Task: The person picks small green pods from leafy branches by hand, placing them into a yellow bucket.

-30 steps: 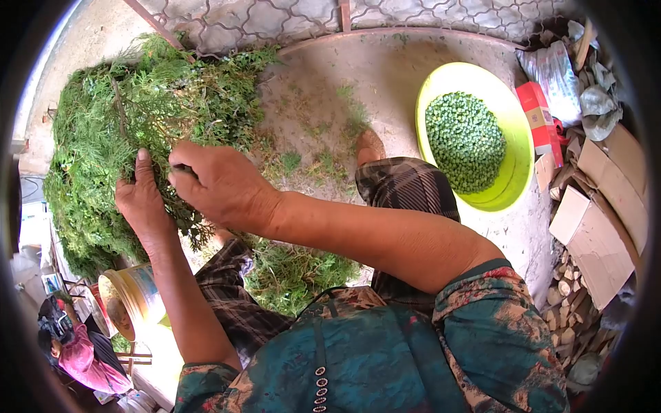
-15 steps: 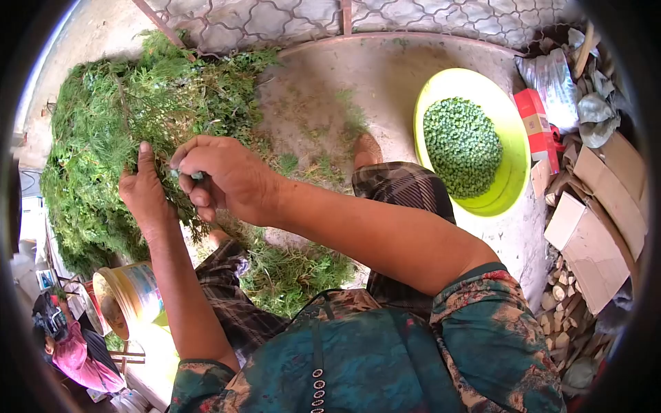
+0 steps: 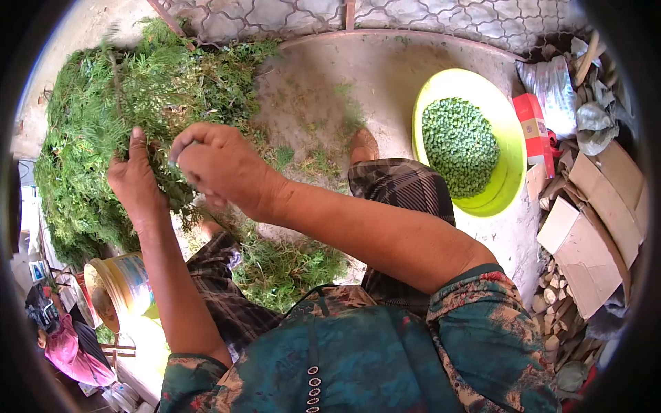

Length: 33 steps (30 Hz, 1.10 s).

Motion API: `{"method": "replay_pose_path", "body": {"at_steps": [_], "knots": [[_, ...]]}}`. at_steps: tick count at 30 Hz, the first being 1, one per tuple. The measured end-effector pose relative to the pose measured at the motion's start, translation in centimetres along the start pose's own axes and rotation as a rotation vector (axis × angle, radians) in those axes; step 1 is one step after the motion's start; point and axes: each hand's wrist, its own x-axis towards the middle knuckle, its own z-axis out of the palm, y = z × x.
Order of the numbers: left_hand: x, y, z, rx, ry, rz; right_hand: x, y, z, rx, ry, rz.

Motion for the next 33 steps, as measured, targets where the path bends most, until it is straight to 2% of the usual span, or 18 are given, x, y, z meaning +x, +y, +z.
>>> {"method": "replay_pose_path", "body": {"at_steps": [1,4,9,11,12,14,16,18,19,20,22,24,26,29,33], "knots": [[-0.2,0.4,-0.2,-0.028,-0.010,-0.008,0.2,0.1,-0.3,0.182,-0.006,0.063],[-0.6,0.6,-0.4,-0.025,-0.019,-0.040,0.8,0.1,-0.8,0.257,0.059,-0.008],[-0.4,-0.1,-0.8,-0.043,0.005,-0.024,1.1,0.3,-0.1,0.292,0.065,0.004],[0.9,-1.2,-1.5,0.041,0.036,0.006,0.8,0.3,0.3,0.371,-0.167,0.120],[1.8,-1.5,-2.1,0.038,0.049,0.003,0.5,0.2,0.4,0.363,-0.175,0.129],[3.8,-2.0,-3.8,-0.075,0.186,-0.179,-0.6,-0.5,0.1,0.440,-0.352,0.223],[4.6,-1.9,-4.5,-0.149,0.216,-0.158,-0.7,-0.9,-0.1,0.490,-0.377,0.241],[3.6,-0.7,-4.2,-0.001,0.201,-0.174,-0.4,-0.6,-0.7,0.611,-0.142,0.288],[3.6,-1.6,-3.8,0.136,0.276,-0.083,-0.1,-0.6,-0.8,0.644,-0.141,0.277],[3.4,-1.8,-3.6,0.135,0.270,-0.088,0.0,-0.5,-0.9,0.644,-0.133,0.276],[3.1,-2.0,-3.4,-0.105,0.126,-0.152,-0.1,-0.7,-0.7,0.624,-0.052,0.266],[3.2,-2.2,-3.5,-0.059,0.079,-0.091,0.0,-0.3,-1.1,0.656,-0.097,0.251],[2.7,-1.7,-3.2,-0.143,0.082,-0.186,0.1,-0.2,-1.1,0.668,-0.079,0.263],[2.6,-1.8,-3.0,0.038,0.100,-0.110,0.2,0.0,-1.2,0.665,-0.070,0.267],[2.2,-1.2,-3.5,-0.006,0.054,-0.184,0.2,-0.2,-0.9,0.616,-0.054,0.241]]}}
